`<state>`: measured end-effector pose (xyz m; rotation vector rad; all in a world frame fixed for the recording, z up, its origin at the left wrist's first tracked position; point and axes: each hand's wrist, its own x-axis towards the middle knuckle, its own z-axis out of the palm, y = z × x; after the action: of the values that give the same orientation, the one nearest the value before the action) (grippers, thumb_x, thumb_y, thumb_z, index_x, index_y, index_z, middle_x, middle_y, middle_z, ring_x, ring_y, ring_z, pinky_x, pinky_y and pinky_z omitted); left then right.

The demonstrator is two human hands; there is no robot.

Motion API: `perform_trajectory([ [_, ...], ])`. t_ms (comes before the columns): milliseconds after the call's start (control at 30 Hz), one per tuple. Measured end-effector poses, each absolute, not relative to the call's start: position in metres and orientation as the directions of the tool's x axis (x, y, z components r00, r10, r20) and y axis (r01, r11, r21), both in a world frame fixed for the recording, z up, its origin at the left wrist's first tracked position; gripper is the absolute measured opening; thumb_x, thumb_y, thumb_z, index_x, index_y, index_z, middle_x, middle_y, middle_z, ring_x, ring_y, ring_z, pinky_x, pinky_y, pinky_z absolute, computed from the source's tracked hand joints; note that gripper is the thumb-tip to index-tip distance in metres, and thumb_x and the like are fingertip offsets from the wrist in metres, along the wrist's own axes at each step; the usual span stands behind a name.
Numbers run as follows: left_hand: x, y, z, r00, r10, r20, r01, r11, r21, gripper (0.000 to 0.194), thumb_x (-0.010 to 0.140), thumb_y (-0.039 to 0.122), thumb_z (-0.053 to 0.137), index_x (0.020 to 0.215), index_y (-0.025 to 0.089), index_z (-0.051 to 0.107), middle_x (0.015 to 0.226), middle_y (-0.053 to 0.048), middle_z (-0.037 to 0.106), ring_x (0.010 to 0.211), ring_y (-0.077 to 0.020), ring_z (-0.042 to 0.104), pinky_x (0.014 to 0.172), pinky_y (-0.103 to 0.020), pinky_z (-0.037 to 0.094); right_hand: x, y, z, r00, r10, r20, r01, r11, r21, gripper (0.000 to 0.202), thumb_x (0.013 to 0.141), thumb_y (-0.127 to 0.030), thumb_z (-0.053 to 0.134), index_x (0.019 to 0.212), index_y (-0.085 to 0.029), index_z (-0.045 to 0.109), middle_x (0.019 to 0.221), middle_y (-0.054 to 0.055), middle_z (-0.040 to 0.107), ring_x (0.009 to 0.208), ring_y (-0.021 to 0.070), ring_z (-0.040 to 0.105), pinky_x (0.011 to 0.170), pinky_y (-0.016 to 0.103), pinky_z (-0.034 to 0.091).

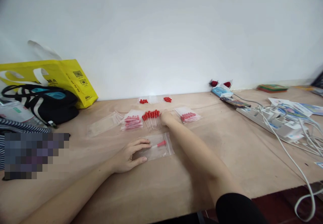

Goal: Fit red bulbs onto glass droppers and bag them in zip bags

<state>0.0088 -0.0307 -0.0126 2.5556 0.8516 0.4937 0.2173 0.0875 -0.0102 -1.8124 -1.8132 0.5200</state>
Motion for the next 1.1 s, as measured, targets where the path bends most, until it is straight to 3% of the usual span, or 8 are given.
perform_trajectory([
  [167,0.009,-0.031,-0.011,0.755,0.632,0.174,0.501,-0.728,0.468,0.037,0.081,0.034,0.051,0.115,0.022,0.052,0.123,-0.007,0.051,0.116,-0.0217,0.045,0.098,-0.039,0.036,0.248,0.07,-0.01,0.1,0.989,0.107,0.794,-0.015,-0.608,0.046,0.065,-0.014,0.056,0.109,-0.009,0.044,0.088,0.019,0.061,0.089,0.0302,0.058,0.072,0.036,0.043],
  [267,0.009,-0.032,-0.01,0.745,0.65,0.151,0.525,-0.71,0.469,0.041,0.08,0.035,0.052,0.119,0.022,0.048,0.124,-0.007,0.05,0.117,-0.0225,0.044,0.099,-0.041,0.035,0.269,0.048,-0.013,0.072,0.986,0.153,0.713,0.056,-0.699,0.053,0.071,-0.019,0.048,0.12,-0.012,0.03,0.078,0.007,0.059,0.069,0.0193,0.059,0.062,0.029,0.044],
  [367,0.008,-0.031,-0.011,0.716,0.69,0.107,0.577,-0.671,0.465,0.045,0.079,0.035,0.053,0.122,0.021,0.045,0.128,-0.008,0.048,0.12,-0.0246,0.04,0.1,-0.044,0.032,0.279,0.024,-0.023,0.09,0.972,0.215,0.333,0.174,-0.927,0.057,0.071,-0.025,0.043,0.124,-0.02,0.02,0.067,-0.006,0.048,0.044,0.0102,0.047,0.046,0.025,0.041],
  [433,0.008,-0.031,-0.011,0.708,0.7,0.087,0.595,-0.659,0.461,0.047,0.079,0.035,0.053,0.123,0.021,0.044,0.129,-0.008,0.047,0.122,-0.0253,0.038,0.101,-0.045,0.032,0.281,0.011,-0.03,0.15,0.966,0.211,0.137,0.191,-0.972,0.063,0.069,-0.026,0.045,0.125,-0.023,0.015,0.065,-0.009,0.044,0.04,0.0079,0.044,0.042,0.023,0.039],
  [533,0.008,-0.03,-0.01,0.718,0.688,0.107,0.577,-0.674,0.461,0.046,0.081,0.037,0.051,0.123,0.022,0.044,0.128,-0.007,0.048,0.12,-0.0241,0.04,0.1,-0.042,0.034,0.277,0.0,-0.037,0.213,0.96,0.182,-0.013,0.189,-0.982,0.07,0.066,-0.025,0.049,0.125,-0.026,0.012,0.066,-0.009,0.044,0.041,0.008,0.046,0.043,0.024,0.041],
  [800,0.009,-0.031,-0.006,0.715,0.689,0.118,0.572,-0.674,0.468,0.042,0.083,0.035,0.046,0.123,0.023,0.044,0.127,-0.006,0.049,0.118,-0.022,0.043,0.099,-0.04,0.034,0.262,-0.01,-0.038,0.252,0.965,0.071,-0.239,0.133,-0.962,0.051,0.065,-0.026,0.056,0.105,-0.028,0.025,0.066,-0.009,0.048,0.048,0.011,0.053,0.048,0.027,0.047],
  [967,0.009,-0.031,-0.009,0.707,0.7,0.097,0.586,-0.658,0.473,0.048,0.081,0.034,0.051,0.126,0.022,0.041,0.131,-0.007,0.045,0.121,-0.0235,0.04,0.101,-0.041,0.033,0.255,-0.015,-0.038,0.124,0.991,-0.056,-0.429,0.003,-0.903,0.032,0.069,-0.031,0.057,0.089,-0.026,0.032,0.063,-0.006,0.054,0.053,0.0133,0.059,0.057,0.032,0.05],
  [1100,0.009,-0.031,-0.008,0.71,0.695,0.114,0.573,-0.664,0.481,0.049,0.08,0.032,0.051,0.127,0.022,0.039,0.131,-0.006,0.045,0.119,-0.0228,0.042,0.099,-0.039,0.035,0.255,-0.017,-0.039,0.026,0.996,-0.088,-0.379,-0.072,-0.922,0.03,0.064,-0.031,0.065,0.081,-0.022,0.043,0.064,-0.004,0.056,0.054,0.0106,0.056,0.058,0.028,0.048],
])
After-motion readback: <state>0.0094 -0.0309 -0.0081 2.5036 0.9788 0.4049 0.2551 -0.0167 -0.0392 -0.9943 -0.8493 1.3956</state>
